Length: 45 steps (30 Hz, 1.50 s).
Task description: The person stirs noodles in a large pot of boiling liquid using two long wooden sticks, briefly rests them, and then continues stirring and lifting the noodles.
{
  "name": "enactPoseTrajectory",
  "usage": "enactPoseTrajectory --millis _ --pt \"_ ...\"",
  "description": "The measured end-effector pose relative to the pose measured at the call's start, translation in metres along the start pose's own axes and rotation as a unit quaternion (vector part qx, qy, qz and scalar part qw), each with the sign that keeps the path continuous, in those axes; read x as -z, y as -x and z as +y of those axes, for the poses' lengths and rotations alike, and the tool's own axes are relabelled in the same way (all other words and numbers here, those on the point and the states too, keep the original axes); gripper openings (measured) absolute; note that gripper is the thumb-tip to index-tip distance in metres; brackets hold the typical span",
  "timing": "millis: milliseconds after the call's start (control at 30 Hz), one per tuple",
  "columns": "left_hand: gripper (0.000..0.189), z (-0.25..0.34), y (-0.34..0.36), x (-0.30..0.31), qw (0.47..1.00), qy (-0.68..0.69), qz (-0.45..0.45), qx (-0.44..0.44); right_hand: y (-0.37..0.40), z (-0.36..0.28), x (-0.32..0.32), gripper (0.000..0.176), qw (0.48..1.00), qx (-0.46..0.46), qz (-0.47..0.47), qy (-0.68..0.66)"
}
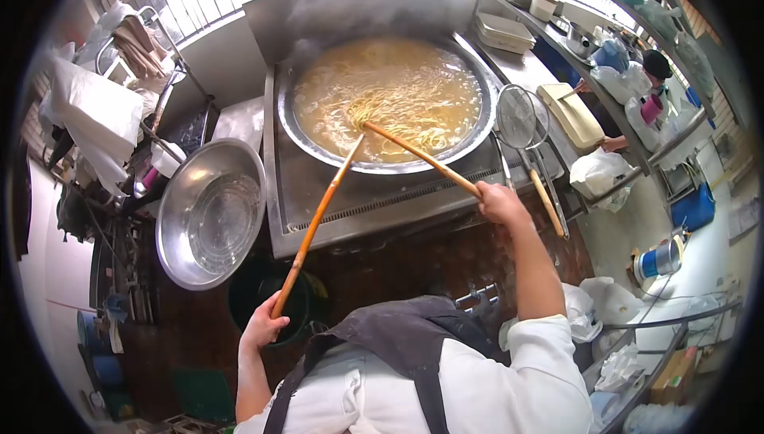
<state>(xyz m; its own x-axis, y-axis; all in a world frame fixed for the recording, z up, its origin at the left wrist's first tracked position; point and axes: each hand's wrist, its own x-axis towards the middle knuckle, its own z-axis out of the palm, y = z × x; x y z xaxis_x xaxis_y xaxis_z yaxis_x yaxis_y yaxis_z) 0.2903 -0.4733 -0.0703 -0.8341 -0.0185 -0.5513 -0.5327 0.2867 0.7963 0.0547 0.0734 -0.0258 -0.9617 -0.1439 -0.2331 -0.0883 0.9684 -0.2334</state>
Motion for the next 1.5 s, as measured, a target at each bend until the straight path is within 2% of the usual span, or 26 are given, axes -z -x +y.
enactPoseTrajectory --millis 67,133,233,300,367,433,533,633,700,800,833,900,1000,1033,1100,1167,1233,1300,1400,1500 --pt "0.076 0.004 0.0 -0.012 0.999 0.002 0.034 -0.02 0.012 0.02 0.022 0.033 1.0 -0.003 -0.011 -0.01" --pt "0.076 -0.003 -0.038 -0.021 0.988 -0.067 0.085 -0.107 0.021 0.049 0.04 0.039 1.0 0.002 -0.007 -0.02" --pt "0.069 0.051 -0.091 -0.044 0.973 -0.134 0.127 -0.141 0.035 0.08 0.064 0.033 0.999 -0.028 -0.016 -0.005" --pt "0.068 0.076 -0.158 -0.057 0.952 -0.228 0.137 -0.149 0.041 0.099 0.067 0.034 0.999 -0.037 0.022 0.002" --pt "0.066 0.14 -0.196 -0.089 0.965 -0.239 0.084 -0.06 0.047 0.122 0.065 0.035 0.998 -0.048 0.042 -0.006" --pt "0.064 0.141 -0.256 -0.119 0.931 -0.316 0.087 -0.162 0.046 0.146 0.065 0.036 0.997 -0.058 0.049 -0.033" --pt "0.062 0.22 -0.239 -0.161 0.954 -0.296 0.013 -0.044 0.043 0.167 0.081 0.034 0.995 -0.077 0.03 -0.051" --pt "0.065 0.19 -0.253 -0.165 0.956 -0.258 -0.004 -0.139 0.022 0.187 0.085 0.032 0.996 -0.078 0.005 -0.051" --pt "0.069 0.169 -0.231 -0.164 0.984 -0.159 -0.032 -0.068 -0.009 0.198 0.082 0.032 0.997 -0.057 0.003 -0.056" --pt "0.072 0.148 -0.135 -0.162 0.999 -0.035 -0.017 -0.03 -0.081 0.211 0.042 0.032 0.996 -0.005 0.009 -0.094" --pt "0.072 0.141 -0.113 -0.16 1.0 -0.021 -0.008 -0.002 -0.1 0.207 0.03 0.031 0.994 0.01 0.006 -0.111" --pt "0.073 0.11 -0.081 -0.154 1.0 -0.009 0.013 -0.016 -0.136 0.195 0.0 0.022 0.988 0.014 -0.018 -0.15" --pt "0.074 0.142 -0.042 -0.153 0.991 -0.048 0.058 0.114 -0.143 0.131 -0.002 0.019 0.991 0.032 -0.022 -0.125" --pt "0.074 0.124 -0.051 -0.149 0.992 -0.084 0.088 0.018 -0.146 0.114 -0.001 0.02 0.991 0.035 -0.034 -0.121" --pt "0.073 0.079 -0.084 -0.135 0.962 -0.156 0.142 -0.173 -0.146 0.101 -0.005 0.021 0.992 0.044 -0.046 -0.113" --pt "0.072 0.135 -0.098 -0.14 0.977 -0.171 0.125 -0.022 -0.144 0.101 -0.009 0.022 0.993 0.049 -0.041 -0.104" --pt "0.072 0.157 -0.122 -0.144 0.978 -0.171 0.102 0.064 -0.128 0.118 0.005 0.029 0.992 0.034 -0.064 -0.102" --pt "0.073 0.138 -0.168 -0.149 0.982 -0.176 0.069 -0.01 -0.097 0.147 0.022 0.041 0.993 0.025 -0.066 -0.099" --pt "0.072 0.161 -0.196 -0.156 0.979 -0.206 -0.005 -0.008 -0.024 0.159 0.075 0.041 0.991 -0.034 -0.063 -0.114" --pt "0.072 0.182 -0.188 -0.148 0.965 -0.254 -0.062 0.0 0.022 0.153 0.104 0.04 0.992 -0.076 -0.024 -0.093"
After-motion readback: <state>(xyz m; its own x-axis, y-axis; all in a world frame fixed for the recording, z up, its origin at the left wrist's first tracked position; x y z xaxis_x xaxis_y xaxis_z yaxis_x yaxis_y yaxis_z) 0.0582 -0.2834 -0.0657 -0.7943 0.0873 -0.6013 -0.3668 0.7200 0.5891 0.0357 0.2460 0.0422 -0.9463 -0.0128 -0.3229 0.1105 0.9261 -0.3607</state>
